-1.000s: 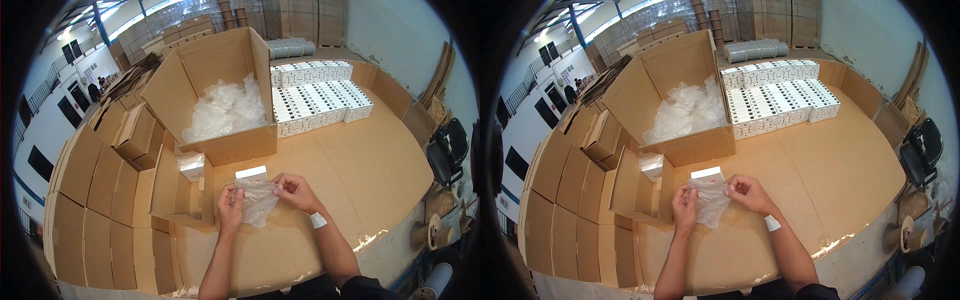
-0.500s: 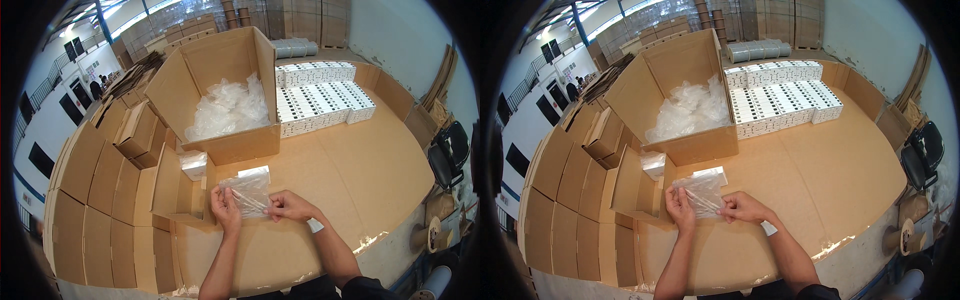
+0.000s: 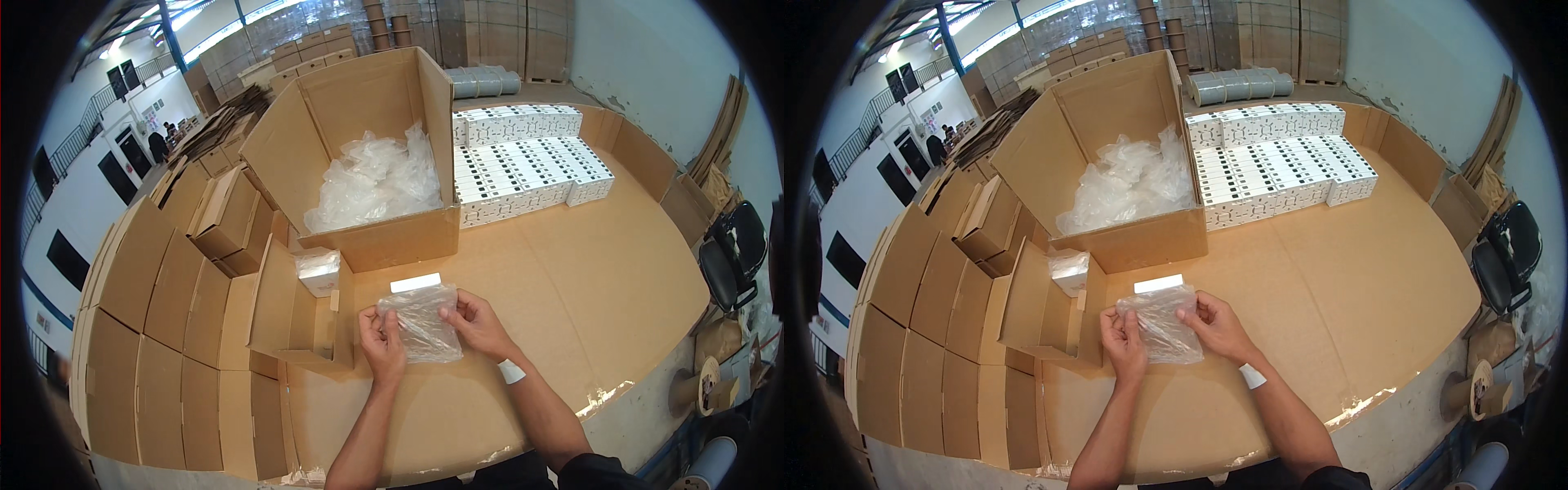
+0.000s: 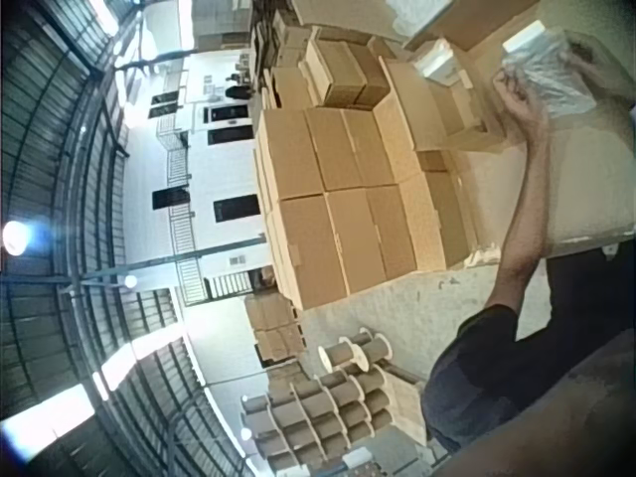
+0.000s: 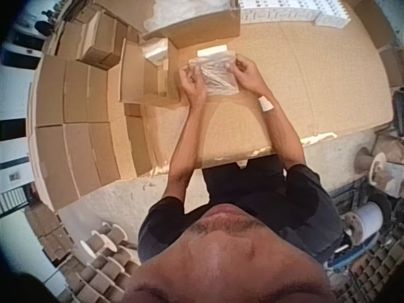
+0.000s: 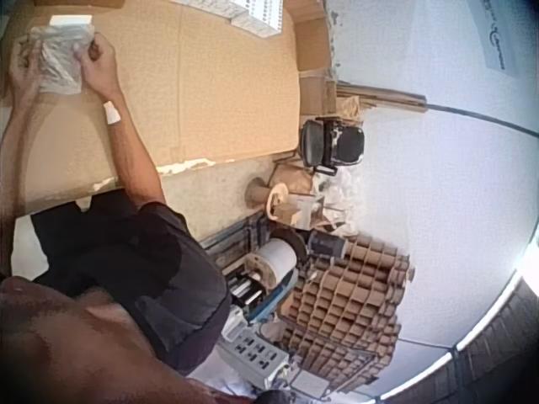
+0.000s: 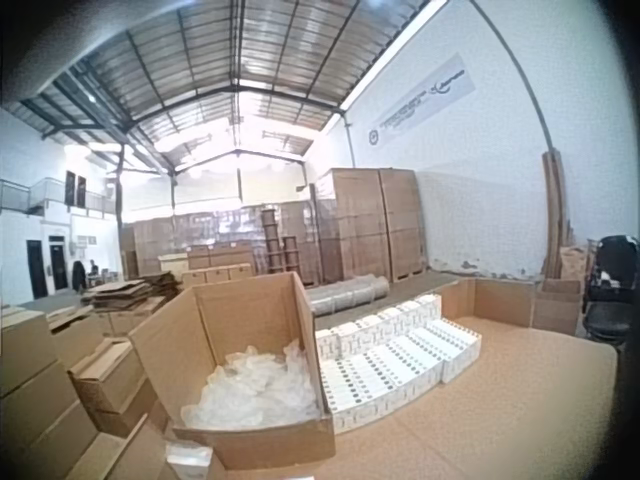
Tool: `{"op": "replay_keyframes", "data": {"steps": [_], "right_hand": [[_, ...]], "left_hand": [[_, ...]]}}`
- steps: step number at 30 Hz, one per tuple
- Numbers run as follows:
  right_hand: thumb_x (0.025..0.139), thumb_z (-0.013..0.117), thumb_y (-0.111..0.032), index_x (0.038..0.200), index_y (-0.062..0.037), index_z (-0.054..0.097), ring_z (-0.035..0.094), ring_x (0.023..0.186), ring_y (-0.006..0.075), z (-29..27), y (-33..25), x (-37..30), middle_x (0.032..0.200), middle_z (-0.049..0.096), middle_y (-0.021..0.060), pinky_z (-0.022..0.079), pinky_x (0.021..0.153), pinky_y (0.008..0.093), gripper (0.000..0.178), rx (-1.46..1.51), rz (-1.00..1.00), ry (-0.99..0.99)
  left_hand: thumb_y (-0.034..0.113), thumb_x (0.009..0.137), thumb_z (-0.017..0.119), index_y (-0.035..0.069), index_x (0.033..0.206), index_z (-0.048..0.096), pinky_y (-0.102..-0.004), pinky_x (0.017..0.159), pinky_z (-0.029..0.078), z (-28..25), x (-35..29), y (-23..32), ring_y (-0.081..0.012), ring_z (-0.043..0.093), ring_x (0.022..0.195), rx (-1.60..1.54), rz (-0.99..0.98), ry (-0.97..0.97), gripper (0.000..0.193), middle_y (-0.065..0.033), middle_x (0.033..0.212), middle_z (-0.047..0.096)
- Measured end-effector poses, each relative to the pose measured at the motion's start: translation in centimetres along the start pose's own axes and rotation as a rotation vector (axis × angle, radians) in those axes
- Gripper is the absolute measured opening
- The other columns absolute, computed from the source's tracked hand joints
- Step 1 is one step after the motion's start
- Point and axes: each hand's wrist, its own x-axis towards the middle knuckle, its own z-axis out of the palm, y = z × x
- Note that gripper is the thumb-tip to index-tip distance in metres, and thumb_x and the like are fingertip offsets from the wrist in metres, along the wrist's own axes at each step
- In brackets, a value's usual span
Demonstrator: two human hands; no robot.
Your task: The person puts products into plastic bags by hand, then places the bagged products into white boxes.
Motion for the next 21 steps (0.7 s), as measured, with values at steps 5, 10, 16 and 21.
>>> {"op": "replay_keyframes", "data": {"steps": [5,10,16,21], "right_hand": [[0.110,0.050,-0.023,0.091,-0.0041,0.058,0.049,0.077,0.0046,0.8,0.9,0.4,0.081,0.055,-0.0047,0.043,0.069,0.0251,0.028,0.080,-0.064,0.283],[0.110,0.047,-0.025,0.090,-0.0030,0.058,0.048,0.070,0.0073,1.7,1.2,0.3,0.075,0.056,-0.0006,0.042,0.064,0.0263,0.031,-0.003,-0.103,0.455],[0.108,0.050,-0.017,0.093,-0.0013,0.056,0.051,0.051,0.0193,1.9,0.4,-0.1,0.060,0.051,0.0129,0.043,0.051,0.0358,0.022,-0.409,-0.274,0.534],[0.106,0.053,-0.013,0.094,-0.0014,0.055,0.055,0.051,0.0346,2.3,0.7,-0.5,0.063,0.052,0.0216,0.044,0.050,0.0406,0.017,-0.519,-0.327,0.484]], "left_hand": [[0.015,0.105,0.058,0.002,0.103,0.048,-0.0230,0.060,0.045,-0.5,-0.5,-0.9,-0.0059,0.054,0.070,0.072,0.013,-0.084,0.016,-0.0029,0.079,0.062],[0.017,0.105,0.058,0.002,0.100,0.049,-0.0239,0.056,0.044,-0.3,-1.0,-1.3,-0.0066,0.054,0.066,0.111,0.040,-0.107,0.018,-0.0024,0.077,0.061],[0.021,0.106,0.057,0.002,0.101,0.053,-0.0222,0.052,0.044,0.9,-0.5,0.3,-0.0059,0.054,0.062,0.024,0.101,0.017,0.020,-0.0012,0.076,0.061],[0.024,0.106,0.058,0.004,0.102,0.057,-0.0205,0.048,0.040,-1.0,-0.1,-0.6,-0.0021,0.050,0.059,0.022,-0.212,-0.057,0.020,-0.0005,0.081,0.061]]}}
